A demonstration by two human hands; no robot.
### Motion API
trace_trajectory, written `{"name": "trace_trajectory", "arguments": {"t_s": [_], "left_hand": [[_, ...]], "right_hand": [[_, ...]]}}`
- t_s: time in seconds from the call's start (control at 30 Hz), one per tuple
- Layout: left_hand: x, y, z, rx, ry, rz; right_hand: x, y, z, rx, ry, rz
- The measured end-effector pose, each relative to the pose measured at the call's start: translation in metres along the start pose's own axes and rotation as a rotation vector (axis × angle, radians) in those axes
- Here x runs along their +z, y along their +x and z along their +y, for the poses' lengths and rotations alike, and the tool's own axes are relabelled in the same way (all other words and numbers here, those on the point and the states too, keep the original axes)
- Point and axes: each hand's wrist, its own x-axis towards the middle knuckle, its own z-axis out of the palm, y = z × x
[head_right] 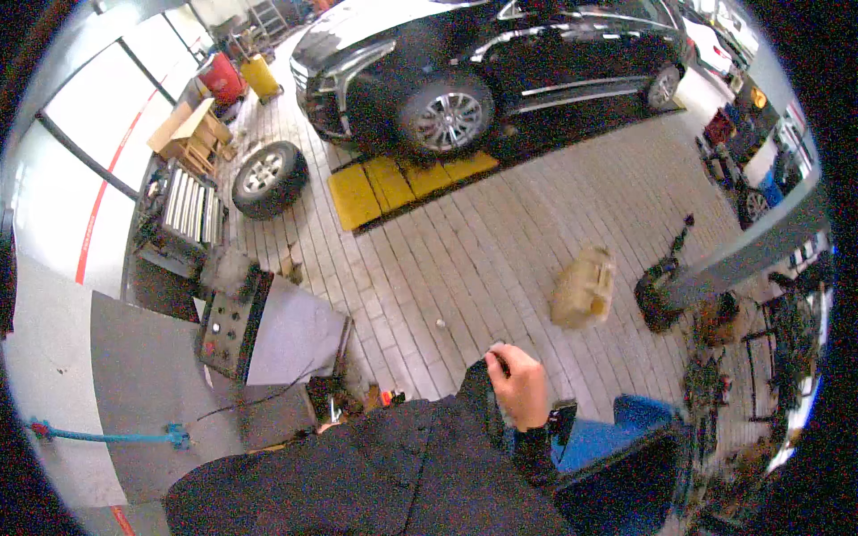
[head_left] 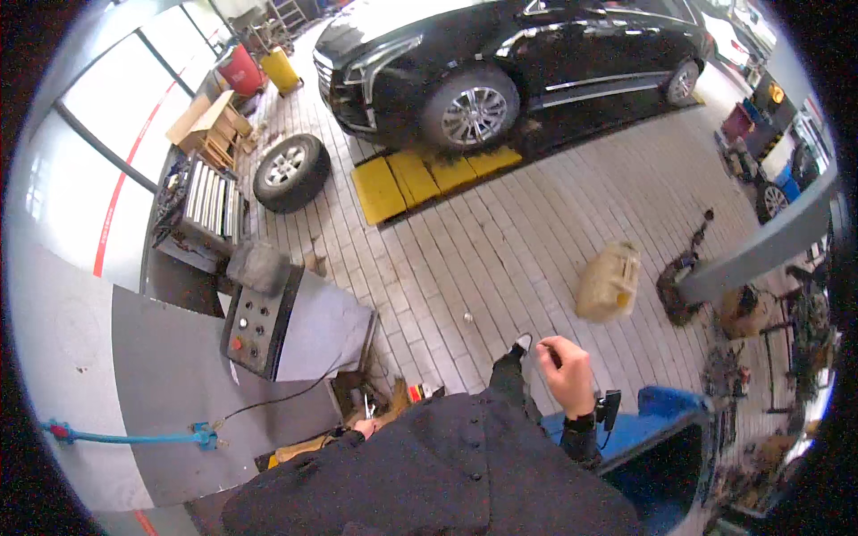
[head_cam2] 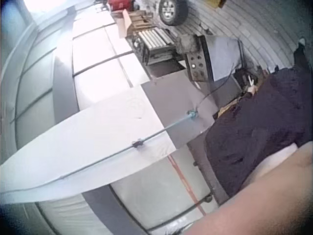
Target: Inspecting vehicle components including engine parts, brake rotors, and under-hood structures in a service bay.
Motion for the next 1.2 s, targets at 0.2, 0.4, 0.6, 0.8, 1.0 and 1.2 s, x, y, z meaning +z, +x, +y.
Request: {"name": "trace_trajectory", "arguments": {"t_s": [0.2, 0.4, 0.6, 0.8, 1.0, 1.2], "left_hand": [[-0.032, 0.106, 0.145, -0.068, -0.193, 0.167], [-0.154, 0.231, 0.428, -0.444, -0.962, 0.159], [-0.189, 0.365, 0.533, -0.383, -0.996, 0.181], [-0.17, 0.525, 0.55, -0.459, -0.9, 0.009], [-0.224, 0.695, 0.674, -0.481, -0.841, -0.031], [-0.312, 0.914, 0.845, -0.03, -0.407, -0.093]], "right_hand": [[-0.061, 0.117, 0.057, -0.128, -0.049, -0.048], [-0.153, 0.23, 0.106, -0.058, -0.129, -0.007], [-0.212, 0.325, 0.14, 0.011, -0.012, -0.036], [-0.239, 0.426, 0.248, 0.149, -0.115, 0.131], [-0.236, 0.458, 0.409, 0.569, -0.308, 0.37], [-0.22, 0.417, 0.497, 0.911, -0.415, 0.628]]}}
